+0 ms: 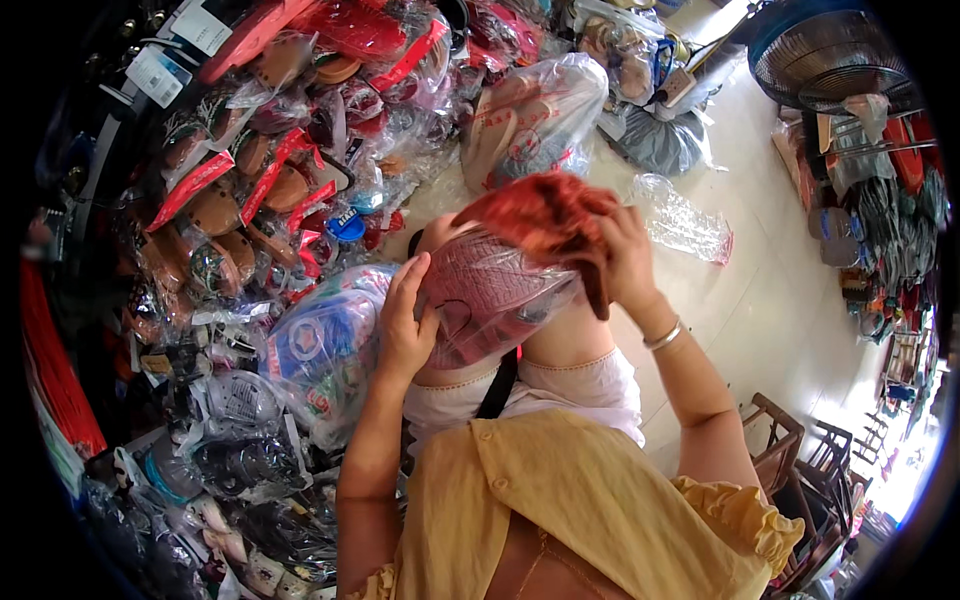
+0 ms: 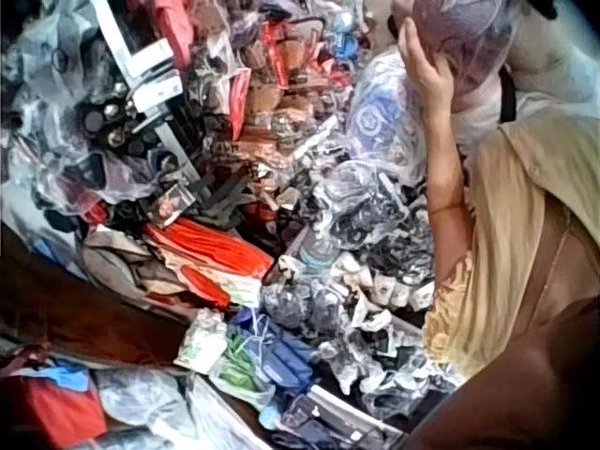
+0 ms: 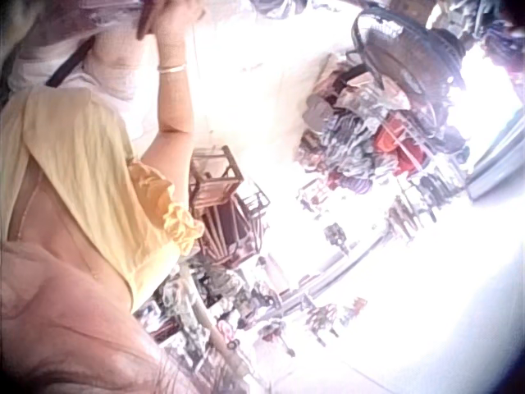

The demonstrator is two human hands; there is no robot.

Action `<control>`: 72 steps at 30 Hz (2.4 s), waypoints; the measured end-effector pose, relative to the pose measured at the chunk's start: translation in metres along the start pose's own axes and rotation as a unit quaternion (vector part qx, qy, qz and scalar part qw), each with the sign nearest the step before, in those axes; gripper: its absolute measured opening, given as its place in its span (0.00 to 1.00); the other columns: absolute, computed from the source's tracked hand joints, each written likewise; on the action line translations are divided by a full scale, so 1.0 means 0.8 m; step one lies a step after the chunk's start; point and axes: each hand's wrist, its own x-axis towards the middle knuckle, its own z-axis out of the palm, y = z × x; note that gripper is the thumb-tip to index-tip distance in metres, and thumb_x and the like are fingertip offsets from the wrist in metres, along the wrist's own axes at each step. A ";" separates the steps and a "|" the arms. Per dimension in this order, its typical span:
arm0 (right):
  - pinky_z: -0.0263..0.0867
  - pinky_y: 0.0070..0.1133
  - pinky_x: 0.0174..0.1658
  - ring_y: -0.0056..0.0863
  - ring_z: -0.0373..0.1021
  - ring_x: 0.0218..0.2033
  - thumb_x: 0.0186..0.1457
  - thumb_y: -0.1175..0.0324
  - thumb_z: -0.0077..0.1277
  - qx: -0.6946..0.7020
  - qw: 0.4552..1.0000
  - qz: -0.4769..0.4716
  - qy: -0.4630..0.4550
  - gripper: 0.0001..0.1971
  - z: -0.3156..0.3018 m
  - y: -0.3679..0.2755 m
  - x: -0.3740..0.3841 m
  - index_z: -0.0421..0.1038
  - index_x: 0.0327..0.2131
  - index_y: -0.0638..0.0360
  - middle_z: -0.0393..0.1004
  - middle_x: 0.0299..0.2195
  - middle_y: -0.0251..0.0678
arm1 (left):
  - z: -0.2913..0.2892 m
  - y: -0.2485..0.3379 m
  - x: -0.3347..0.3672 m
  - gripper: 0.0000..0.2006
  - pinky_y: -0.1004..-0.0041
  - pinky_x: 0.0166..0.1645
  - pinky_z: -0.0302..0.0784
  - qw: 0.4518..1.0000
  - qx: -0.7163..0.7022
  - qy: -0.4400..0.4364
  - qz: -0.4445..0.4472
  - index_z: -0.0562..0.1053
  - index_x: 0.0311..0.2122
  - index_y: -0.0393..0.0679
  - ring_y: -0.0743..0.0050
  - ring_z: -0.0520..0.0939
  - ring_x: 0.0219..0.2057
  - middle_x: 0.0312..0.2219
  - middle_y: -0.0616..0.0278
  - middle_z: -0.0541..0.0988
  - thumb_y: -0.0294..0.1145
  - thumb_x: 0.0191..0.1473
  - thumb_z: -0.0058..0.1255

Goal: The person takes red sandals out of a plastic bag, wipes them with a cloth, and then puts them back into the plastic bag, tying the bag closed.

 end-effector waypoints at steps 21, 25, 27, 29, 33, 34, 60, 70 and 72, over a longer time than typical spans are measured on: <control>0.67 0.33 0.42 0.50 0.68 0.40 0.45 0.75 0.50 0.144 0.983 0.115 0.026 0.14 -0.008 -0.014 0.023 0.69 0.39 0.60 0.69 0.42 0.48 | 0.015 -0.038 0.036 0.14 0.70 0.56 0.69 0.970 -0.199 0.082 -0.116 0.71 0.48 0.39 0.69 0.75 0.50 0.49 0.55 0.75 0.31 0.58 0.47; 0.65 0.33 0.40 0.46 0.68 0.38 0.41 0.74 0.54 0.117 0.990 0.071 0.029 0.15 -0.056 -0.017 -0.001 0.71 0.38 0.59 0.69 0.41 0.47 | -0.008 -0.089 0.021 0.13 0.70 0.52 0.73 0.849 -0.458 0.152 -0.215 0.70 0.48 0.37 0.70 0.77 0.46 0.46 0.56 0.76 0.26 0.59 0.41; 0.63 0.33 0.41 0.41 0.68 0.38 0.39 0.69 0.58 0.050 0.997 -0.056 0.033 0.16 -0.058 -0.031 -0.020 0.72 0.36 0.54 0.70 0.40 0.43 | -0.037 -0.102 0.032 0.12 0.69 0.51 0.75 0.654 -0.697 0.164 -0.246 0.70 0.47 0.37 0.68 0.78 0.45 0.44 0.54 0.76 0.25 0.58 0.43; 0.61 0.34 0.43 0.37 0.67 0.39 0.38 0.66 0.60 0.059 0.983 -0.173 0.004 0.16 -0.049 -0.056 -0.032 0.73 0.35 0.51 0.70 0.41 0.39 | -0.057 -0.102 0.040 0.12 0.68 0.51 0.75 0.637 -0.717 0.176 -0.221 0.70 0.47 0.37 0.66 0.78 0.45 0.44 0.54 0.76 0.25 0.58 0.44; 0.58 0.36 0.49 0.36 0.66 0.44 0.46 0.60 0.56 0.097 0.941 -0.261 -0.190 0.13 -0.018 -0.109 -0.035 0.74 0.37 0.51 0.70 0.44 0.36 | -0.076 -0.082 0.061 0.12 0.66 0.51 0.75 0.689 -0.682 0.181 -0.167 0.70 0.47 0.38 0.62 0.79 0.44 0.44 0.52 0.77 0.25 0.57 0.47; 0.57 0.36 0.52 0.36 0.66 0.46 0.48 0.58 0.57 0.148 0.929 -0.259 -0.217 0.15 -0.019 -0.111 -0.034 0.74 0.38 0.52 0.70 0.44 0.35 | -0.077 -0.075 0.063 0.12 0.66 0.51 0.75 0.707 -0.665 0.186 -0.154 0.70 0.47 0.38 0.62 0.79 0.44 0.43 0.52 0.77 0.24 0.56 0.47; 0.64 0.22 0.46 0.25 0.65 0.43 0.45 0.76 0.59 0.449 0.865 0.224 -0.008 0.31 -0.011 -0.137 0.036 0.56 0.52 0.64 0.65 0.43 0.38 | -0.028 0.120 0.141 0.11 0.63 0.47 0.72 0.979 0.058 -0.007 0.195 0.78 0.39 0.42 0.57 0.77 0.40 0.35 0.59 0.77 0.22 0.48 0.55; 0.63 0.21 0.46 0.25 0.65 0.42 0.47 0.77 0.56 0.427 0.883 0.190 -0.044 0.27 -0.031 -0.132 0.034 0.57 0.51 0.65 0.65 0.42 0.39 | -0.026 0.122 0.163 0.09 0.67 0.39 0.75 0.968 0.054 -0.133 0.204 0.78 0.36 0.45 0.61 0.78 0.35 0.32 0.61 0.76 0.22 0.47 0.55; 0.63 0.21 0.45 0.24 0.65 0.41 0.47 0.77 0.56 0.440 0.874 0.199 -0.061 0.27 -0.035 -0.129 0.038 0.57 0.51 0.65 0.66 0.41 0.39 | -0.030 0.132 0.171 0.07 0.65 0.39 0.75 0.962 0.071 -0.145 0.222 0.77 0.34 0.46 0.59 0.77 0.35 0.31 0.61 0.75 0.24 0.47 0.55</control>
